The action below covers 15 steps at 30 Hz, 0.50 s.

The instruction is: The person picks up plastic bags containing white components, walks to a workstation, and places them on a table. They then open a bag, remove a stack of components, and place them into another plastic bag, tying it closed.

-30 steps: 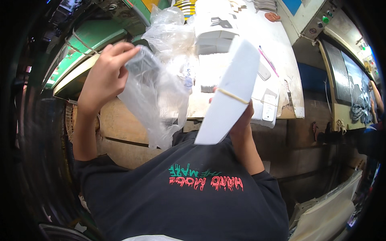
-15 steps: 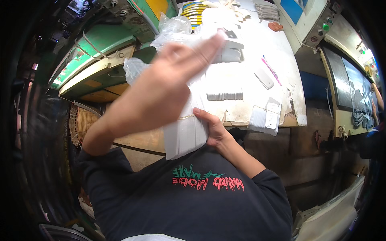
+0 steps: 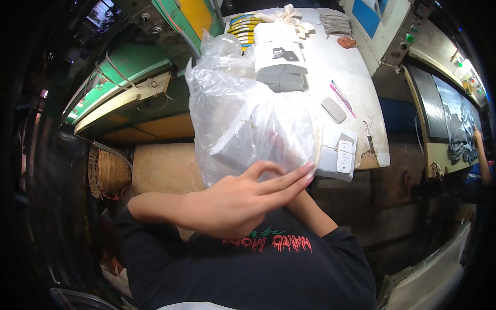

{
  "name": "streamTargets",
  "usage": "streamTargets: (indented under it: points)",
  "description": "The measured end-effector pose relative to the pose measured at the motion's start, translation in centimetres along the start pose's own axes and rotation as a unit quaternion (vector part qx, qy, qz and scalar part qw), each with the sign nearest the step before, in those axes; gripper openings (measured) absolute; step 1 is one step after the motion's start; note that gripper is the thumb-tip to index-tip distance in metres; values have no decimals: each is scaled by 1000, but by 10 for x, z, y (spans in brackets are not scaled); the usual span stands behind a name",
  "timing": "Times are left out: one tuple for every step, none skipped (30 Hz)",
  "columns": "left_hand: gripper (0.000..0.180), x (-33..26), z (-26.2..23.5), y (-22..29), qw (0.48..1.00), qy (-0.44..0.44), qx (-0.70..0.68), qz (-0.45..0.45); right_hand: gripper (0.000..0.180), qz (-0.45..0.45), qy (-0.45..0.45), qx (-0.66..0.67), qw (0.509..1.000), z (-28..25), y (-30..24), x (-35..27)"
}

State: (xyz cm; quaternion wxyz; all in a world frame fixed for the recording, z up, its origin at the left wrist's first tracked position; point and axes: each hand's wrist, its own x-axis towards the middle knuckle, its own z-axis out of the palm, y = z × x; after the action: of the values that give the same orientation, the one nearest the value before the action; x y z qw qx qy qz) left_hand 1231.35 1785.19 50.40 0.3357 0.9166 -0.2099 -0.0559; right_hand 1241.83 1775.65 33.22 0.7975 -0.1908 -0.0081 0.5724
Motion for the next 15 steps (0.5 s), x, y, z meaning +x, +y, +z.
streamTargets:
  points:
    - [92,13,6,-7,999,45,29,9,51,6,3,-1,1000,0,3,-1]
    - [92,27,12,-14,994,90,50,29,51,16,10,-1,1000,-1,5,-1]
    - [93,42,19,-23,989,120,75,41,51,24,15,1,1000,-1,8,-1]
    - [93,57,27,-31,983,157,71,57,50,29,22,-2,999,-2,10,0]
    - [94,71,36,-38,979,179,71,64,50,33,32,-6,999,-3,12,2]
    - [95,84,46,-42,975,201,68,67,49,39,41,-8,998,-3,14,5]
    - [97,94,57,-44,976,195,24,93,49,40,55,-13,998,-3,16,8]
    - [100,100,69,-42,975,189,-21,118,49,49,66,-19,996,-3,19,12]
    - [103,105,82,-38,971,182,-66,143,48,62,79,-23,995,-2,21,17]
    - [105,106,94,-33,980,118,-99,127,48,71,89,-28,993,-1,24,21]
    - [105,106,106,-27,976,94,-140,136,48,75,102,-37,991,0,26,24]
    - [104,104,114,-21,970,73,-180,148,47,70,115,-39,990,1,28,27]
    - [104,100,119,-15,961,39,-222,160,47,68,131,-45,988,2,29,28]
    - [103,96,120,-11,947,47,-261,184,48,43,146,-40,987,2,29,29]
    - [102,90,116,-7,943,20,-277,183,50,17,161,-36,986,2,28,30]
